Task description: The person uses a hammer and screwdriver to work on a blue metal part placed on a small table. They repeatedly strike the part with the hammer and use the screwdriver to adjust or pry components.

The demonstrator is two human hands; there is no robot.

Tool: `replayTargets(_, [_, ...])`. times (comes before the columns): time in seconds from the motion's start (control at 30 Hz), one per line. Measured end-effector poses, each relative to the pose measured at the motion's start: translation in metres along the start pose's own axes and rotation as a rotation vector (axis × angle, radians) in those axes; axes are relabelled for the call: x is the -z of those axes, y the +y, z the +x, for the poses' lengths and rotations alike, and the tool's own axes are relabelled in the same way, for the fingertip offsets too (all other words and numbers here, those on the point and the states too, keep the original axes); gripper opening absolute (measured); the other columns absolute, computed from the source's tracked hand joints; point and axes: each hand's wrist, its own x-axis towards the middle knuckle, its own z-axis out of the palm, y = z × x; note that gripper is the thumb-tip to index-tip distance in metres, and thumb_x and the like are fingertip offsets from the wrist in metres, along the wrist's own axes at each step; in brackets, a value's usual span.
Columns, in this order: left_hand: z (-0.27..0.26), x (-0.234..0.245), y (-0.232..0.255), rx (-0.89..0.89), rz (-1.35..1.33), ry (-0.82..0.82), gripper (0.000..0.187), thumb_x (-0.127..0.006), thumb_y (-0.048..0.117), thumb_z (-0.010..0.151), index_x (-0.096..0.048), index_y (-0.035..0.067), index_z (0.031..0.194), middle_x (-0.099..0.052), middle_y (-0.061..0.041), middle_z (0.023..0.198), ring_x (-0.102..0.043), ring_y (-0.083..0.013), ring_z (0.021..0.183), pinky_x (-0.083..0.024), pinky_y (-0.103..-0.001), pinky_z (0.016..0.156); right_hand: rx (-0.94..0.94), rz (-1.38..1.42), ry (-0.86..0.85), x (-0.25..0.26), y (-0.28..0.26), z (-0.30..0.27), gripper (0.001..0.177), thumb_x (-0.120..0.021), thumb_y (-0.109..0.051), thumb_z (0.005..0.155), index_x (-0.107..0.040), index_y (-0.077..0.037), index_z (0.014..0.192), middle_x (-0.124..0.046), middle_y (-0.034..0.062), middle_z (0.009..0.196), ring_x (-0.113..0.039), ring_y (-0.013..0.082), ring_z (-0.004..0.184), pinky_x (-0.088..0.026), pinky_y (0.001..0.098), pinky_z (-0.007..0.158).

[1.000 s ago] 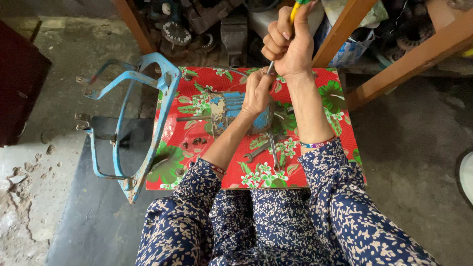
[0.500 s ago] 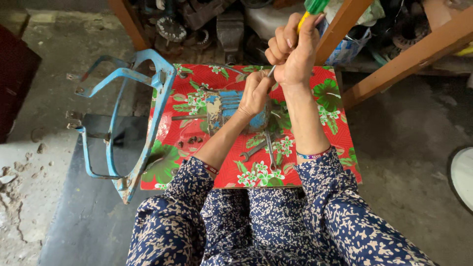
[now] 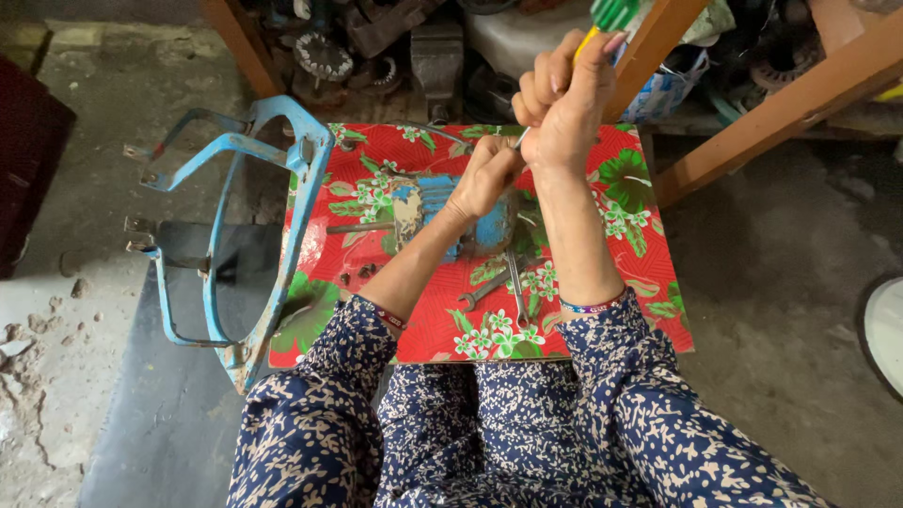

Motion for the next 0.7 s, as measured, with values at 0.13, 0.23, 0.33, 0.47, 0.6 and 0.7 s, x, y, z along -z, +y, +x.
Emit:
replayTargets(0.13, [0.0, 0.003, 0.001, -0.025, 0.013, -0.03, 0.031, -0.048, 0.024, 0.09, -0.045, 0.008, 0.064, -0.043, 0.003, 0.057, -0.034, -0.0078, 0.054, -0.029, -0.03, 0.049, 0.057, -0.051, 0.082, -0.01, 0.001, -0.001, 0.062, -0.051, -0.067, 0.101, -0.034, -0.011, 0.08, -0.02, -0.0044, 0.063, -0.013, 0.0082, 0.05, -0.01, 0.0311, 0.046])
replayTargets(0.23, [0.002, 0.001, -0.003, 0.007, -0.03, -0.051, 0.034, -0.047, 0.026, 0.095, -0.044, 0.009, 0.066, -0.04, 0.004, 0.058, -0.032, -0.0072, 0.055, -0.027, -0.03, 0.05, 0.073, -0.001, 0.132, -0.009, -0.001, -0.002, 0.063, -0.05, -0.067, 0.101, -0.032, -0.012, 0.075, -0.017, -0.0057, 0.06, -0.011, 0.007, 0.048, -0.008, 0.0304, 0.044])
replayTargets(0.33, [0.001, 0.003, -0.001, 0.035, -0.028, -0.052, 0.031, -0.048, 0.026, 0.091, -0.044, 0.009, 0.065, -0.041, 0.004, 0.059, -0.034, -0.0073, 0.054, -0.027, -0.029, 0.048, 0.074, -0.055, 0.152, -0.013, 0.0, -0.002, 0.064, -0.05, -0.067, 0.102, -0.031, -0.012, 0.075, -0.016, -0.0059, 0.06, -0.011, 0.0066, 0.049, -0.008, 0.0307, 0.044])
replayTargets(0.47, [0.003, 0.005, -0.001, -0.002, -0.006, -0.051, 0.036, -0.05, 0.028, 0.091, -0.044, 0.008, 0.062, -0.043, 0.003, 0.056, -0.036, -0.0075, 0.053, -0.029, -0.03, 0.047, 0.114, -0.076, 0.205, -0.02, 0.003, -0.002, 0.062, -0.05, -0.067, 0.101, -0.033, -0.012, 0.076, -0.021, -0.0051, 0.06, -0.014, 0.0068, 0.047, -0.009, 0.0302, 0.043])
replayTargets(0.6, [0.004, 0.007, -0.009, 0.027, -0.038, -0.086, 0.036, -0.051, 0.029, 0.092, -0.046, 0.008, 0.063, -0.042, 0.003, 0.057, -0.035, -0.0075, 0.053, -0.028, -0.03, 0.048, 0.166, -0.107, 0.252, -0.025, 0.003, -0.004, 0.062, -0.05, -0.066, 0.102, -0.034, -0.011, 0.078, -0.025, -0.0039, 0.063, -0.016, 0.0074, 0.049, -0.01, 0.0302, 0.043])
replayTargets(0.7, [0.006, 0.011, -0.01, 0.055, -0.049, -0.124, 0.039, -0.052, 0.03, 0.094, -0.046, 0.009, 0.061, -0.042, 0.004, 0.057, -0.035, -0.007, 0.052, -0.027, -0.03, 0.047, 0.188, -0.142, 0.314, -0.032, 0.003, -0.005, 0.059, -0.051, -0.065, 0.101, -0.036, -0.011, 0.081, -0.028, -0.0029, 0.063, -0.018, 0.0077, 0.047, -0.011, 0.0296, 0.042])
